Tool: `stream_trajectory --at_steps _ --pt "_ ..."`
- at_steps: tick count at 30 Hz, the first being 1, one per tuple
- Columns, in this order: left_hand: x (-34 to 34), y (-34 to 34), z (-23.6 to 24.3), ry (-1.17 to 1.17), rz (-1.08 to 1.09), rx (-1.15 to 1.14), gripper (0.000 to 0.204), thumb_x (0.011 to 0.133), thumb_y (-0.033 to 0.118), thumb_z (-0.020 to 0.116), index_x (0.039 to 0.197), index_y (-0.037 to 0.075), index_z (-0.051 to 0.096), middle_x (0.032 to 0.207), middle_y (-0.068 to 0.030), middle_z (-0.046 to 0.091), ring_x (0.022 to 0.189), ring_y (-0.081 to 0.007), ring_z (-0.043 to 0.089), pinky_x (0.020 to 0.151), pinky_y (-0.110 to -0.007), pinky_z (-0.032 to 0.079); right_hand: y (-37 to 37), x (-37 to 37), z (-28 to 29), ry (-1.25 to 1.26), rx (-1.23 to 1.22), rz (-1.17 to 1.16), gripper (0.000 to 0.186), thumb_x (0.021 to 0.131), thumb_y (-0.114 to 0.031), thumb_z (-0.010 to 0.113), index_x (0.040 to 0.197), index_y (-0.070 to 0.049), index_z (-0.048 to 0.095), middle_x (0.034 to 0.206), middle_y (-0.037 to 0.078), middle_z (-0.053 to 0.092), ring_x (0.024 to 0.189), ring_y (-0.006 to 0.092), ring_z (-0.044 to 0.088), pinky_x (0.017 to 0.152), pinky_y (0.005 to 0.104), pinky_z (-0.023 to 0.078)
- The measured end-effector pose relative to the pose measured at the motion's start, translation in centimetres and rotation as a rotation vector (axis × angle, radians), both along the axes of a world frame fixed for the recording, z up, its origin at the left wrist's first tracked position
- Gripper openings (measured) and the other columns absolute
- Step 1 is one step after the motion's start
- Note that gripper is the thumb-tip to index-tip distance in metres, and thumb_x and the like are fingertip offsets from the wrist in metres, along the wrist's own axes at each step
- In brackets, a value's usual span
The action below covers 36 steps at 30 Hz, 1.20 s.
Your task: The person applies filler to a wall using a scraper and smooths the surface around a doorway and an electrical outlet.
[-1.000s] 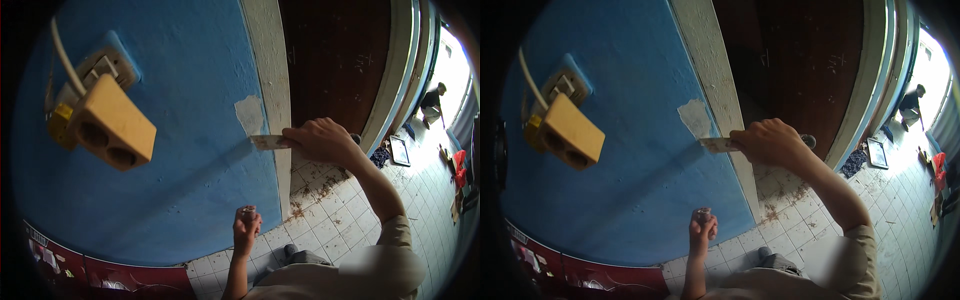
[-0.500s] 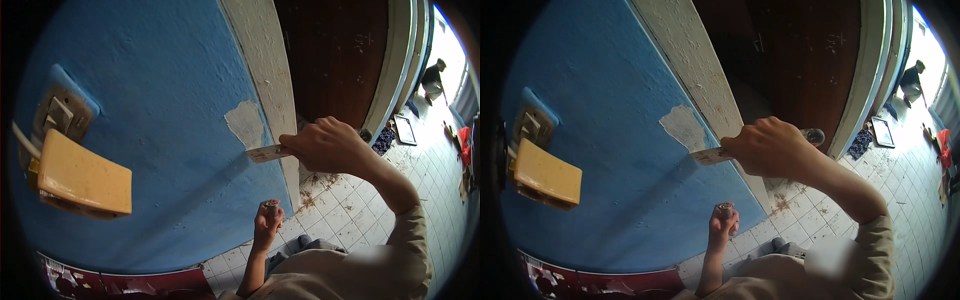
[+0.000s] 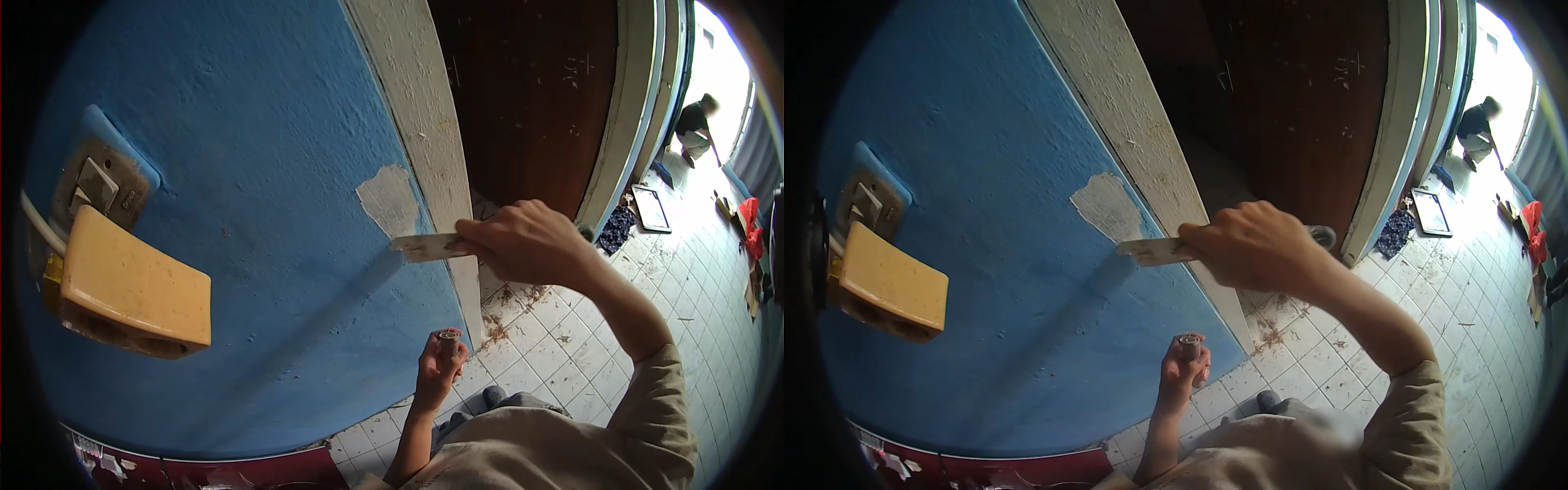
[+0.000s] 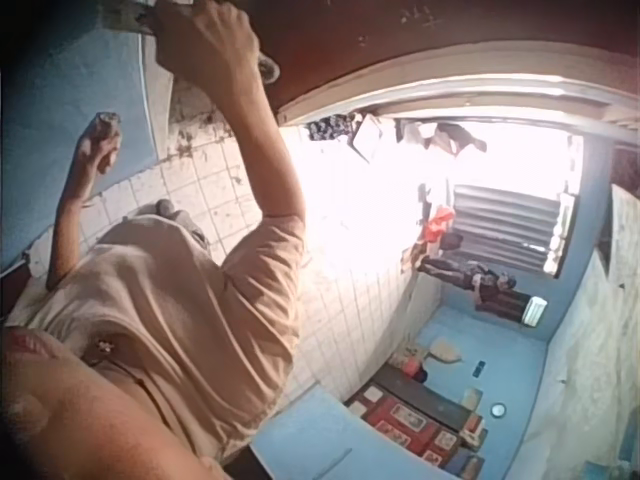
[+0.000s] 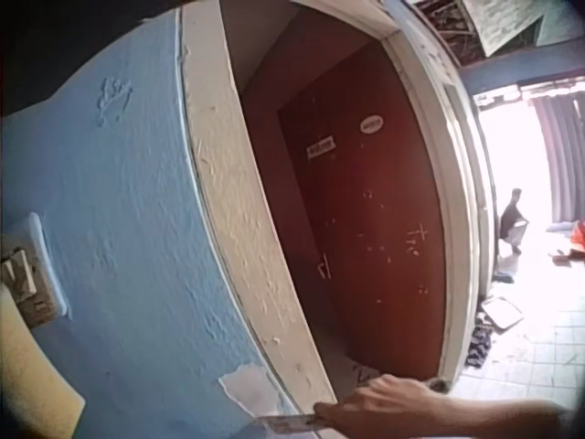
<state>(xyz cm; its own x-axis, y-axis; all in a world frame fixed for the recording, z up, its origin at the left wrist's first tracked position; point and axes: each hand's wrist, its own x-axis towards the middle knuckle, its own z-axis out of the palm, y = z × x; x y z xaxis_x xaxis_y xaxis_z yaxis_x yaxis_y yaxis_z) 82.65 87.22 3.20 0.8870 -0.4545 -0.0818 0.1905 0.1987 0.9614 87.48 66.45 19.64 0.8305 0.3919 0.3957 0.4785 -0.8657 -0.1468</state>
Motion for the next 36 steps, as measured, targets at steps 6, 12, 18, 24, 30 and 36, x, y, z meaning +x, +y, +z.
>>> stream_trajectory --at_steps 6,12,18,24,30,36 --pt "-0.5 -0.7 0.5 -0.004 -0.077 0.061 0.030 0.081 0.011 0.059 0.108 0.007 0.046 0.075 -0.0020 0.049 0.058 -0.0058 0.044 0.049 -0.019 0.035 0.5 0.1 -0.3 0.004 0.016 0.059 0.019 0.091 -0.024 0.051 0.084 -0.008 0.058 0.052 0.003 0.056 0.039 0.0159 0.054 0.038 0.0308 0.043" --pt "-0.7 -1.3 1.0 -0.001 -0.106 0.049 0.028 0.082 0.010 0.059 0.107 0.007 0.047 0.075 0.0003 0.049 0.059 -0.0041 0.043 0.050 -0.019 0.035 0.7 0.5 -0.4 -0.068 0.006 0.019 0.018 0.090 -0.023 0.052 0.084 -0.008 0.059 0.053 0.004 0.057 0.040 0.0144 0.054 0.039 0.0298 0.043" --pt "-0.9 -1.7 1.1 0.008 -0.100 0.049 0.026 0.082 0.010 0.058 0.106 0.006 0.048 0.075 0.0009 0.049 0.059 -0.0037 0.043 0.050 -0.019 0.034 0.2 -0.4 1.1 0.107 -0.018 -0.054 0.017 0.090 -0.024 0.054 0.085 -0.008 0.059 0.055 0.005 0.058 0.043 0.0161 0.056 0.039 0.0303 0.044" --pt "-1.2 -2.5 1.2 -0.051 -0.135 0.053 0.026 0.083 0.012 0.059 0.106 0.007 0.048 0.074 0.0005 0.050 0.057 -0.0047 0.045 0.047 -0.019 0.034 0.0 -0.2 1.8 0.118 0.005 0.008 0.022 0.091 -0.026 0.050 0.090 -0.006 0.059 0.059 0.009 0.061 0.047 0.0206 0.060 0.039 0.0333 0.046" --pt "-2.0 -3.3 1.7 -0.033 -0.172 0.046 0.027 0.084 0.014 0.061 0.106 0.003 0.050 0.075 0.0034 0.049 0.063 -0.0022 0.043 0.055 -0.018 0.036 0.7 0.2 0.9 -0.105 -0.026 0.058 0.022 0.092 -0.028 0.050 0.086 -0.008 0.058 0.052 0.005 0.055 0.040 0.0176 0.054 0.038 0.0315 0.042" --pt "-1.9 -3.1 1.1 0.013 -0.129 0.070 0.029 0.080 0.008 0.060 0.106 0.008 0.049 0.072 0.0006 0.051 0.054 -0.0044 0.045 0.045 -0.019 0.034 0.6 0.2 1.9 -0.048 -0.176 -0.067 0.023 0.091 -0.030 0.050 0.088 -0.010 0.059 0.052 0.005 0.055 0.040 0.0174 0.054 0.036 0.0309 0.041"
